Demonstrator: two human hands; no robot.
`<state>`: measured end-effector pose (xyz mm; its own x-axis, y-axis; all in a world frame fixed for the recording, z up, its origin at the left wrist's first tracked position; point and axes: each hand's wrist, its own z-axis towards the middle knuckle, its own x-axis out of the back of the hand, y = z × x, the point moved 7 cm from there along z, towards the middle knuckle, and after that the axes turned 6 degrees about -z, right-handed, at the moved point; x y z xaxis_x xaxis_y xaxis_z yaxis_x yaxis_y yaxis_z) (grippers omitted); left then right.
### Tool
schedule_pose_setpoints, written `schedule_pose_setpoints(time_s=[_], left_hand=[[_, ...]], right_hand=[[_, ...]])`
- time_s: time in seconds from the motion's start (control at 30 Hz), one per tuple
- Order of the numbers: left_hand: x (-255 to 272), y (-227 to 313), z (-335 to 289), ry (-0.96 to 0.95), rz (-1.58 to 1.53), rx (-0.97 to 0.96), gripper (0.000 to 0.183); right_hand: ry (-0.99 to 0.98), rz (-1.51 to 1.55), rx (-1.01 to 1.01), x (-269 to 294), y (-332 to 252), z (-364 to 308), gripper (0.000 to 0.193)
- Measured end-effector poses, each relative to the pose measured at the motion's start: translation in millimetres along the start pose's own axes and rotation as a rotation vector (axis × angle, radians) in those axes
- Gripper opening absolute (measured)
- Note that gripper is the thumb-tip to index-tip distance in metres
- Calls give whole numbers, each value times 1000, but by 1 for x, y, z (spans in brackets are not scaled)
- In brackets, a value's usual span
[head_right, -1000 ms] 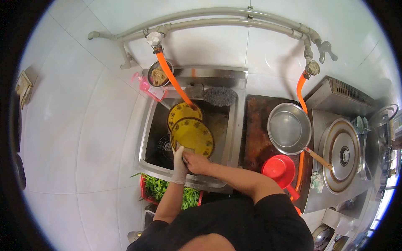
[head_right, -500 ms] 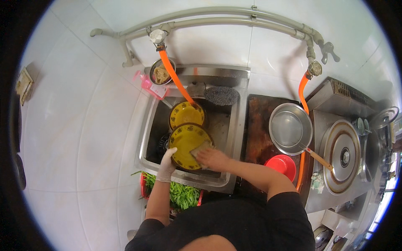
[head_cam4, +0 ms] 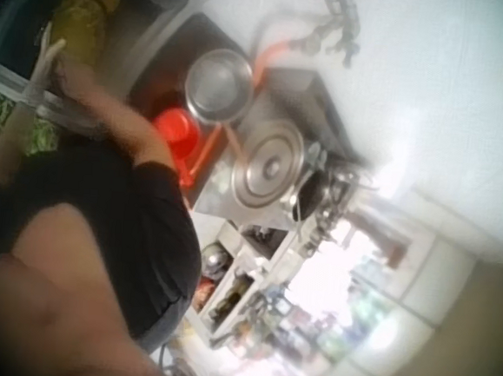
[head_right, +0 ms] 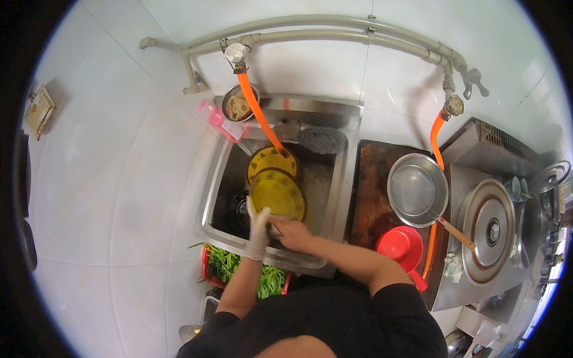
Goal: The person washes yellow plates one by one in a commercial kitchen sink using a sponge and running water, then stacks the cleaned plates on a nearby counter. The person wears gloves and handles each plate individually, rinsing and placing them aside.
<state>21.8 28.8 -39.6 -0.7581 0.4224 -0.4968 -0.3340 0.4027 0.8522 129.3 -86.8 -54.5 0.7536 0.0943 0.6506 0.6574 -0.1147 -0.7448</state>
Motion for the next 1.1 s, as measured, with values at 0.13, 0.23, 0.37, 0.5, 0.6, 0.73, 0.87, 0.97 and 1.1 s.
schedule_pose_setpoints(time_s=[0.13,0.23,0.37,0.5,0.6,0.73,0.87,0.97,1.1], left_hand=[[-4,-11,-7,35,-229,266,65],[-12,-6,-10,-28,-111,371,61],[-19,16,-8,-18,136,-47,73],[-5,-12,-14,100,-170,359,66],[-4,-6,-13,7,-174,381,64],[-16,6,-15,18,68,25,79],[-13,-15,-25,42,-274,216,57],[11,-13,-22,-44,-140,364,54],[31,-16,-22,-150,-110,779,54]], right_hand=[[64,-91,100,6,-5,-4,60],[85,-456,417,10,-27,-14,59],[81,-113,110,16,-22,-5,59],[22,-111,101,6,-24,-9,57],[-3,-506,330,-3,-31,-12,58],[28,15,60,-3,-27,-10,67],[-194,-107,219,-3,-35,-19,70],[-266,-753,556,15,-3,-24,69],[-67,-1065,879,39,62,9,77]])
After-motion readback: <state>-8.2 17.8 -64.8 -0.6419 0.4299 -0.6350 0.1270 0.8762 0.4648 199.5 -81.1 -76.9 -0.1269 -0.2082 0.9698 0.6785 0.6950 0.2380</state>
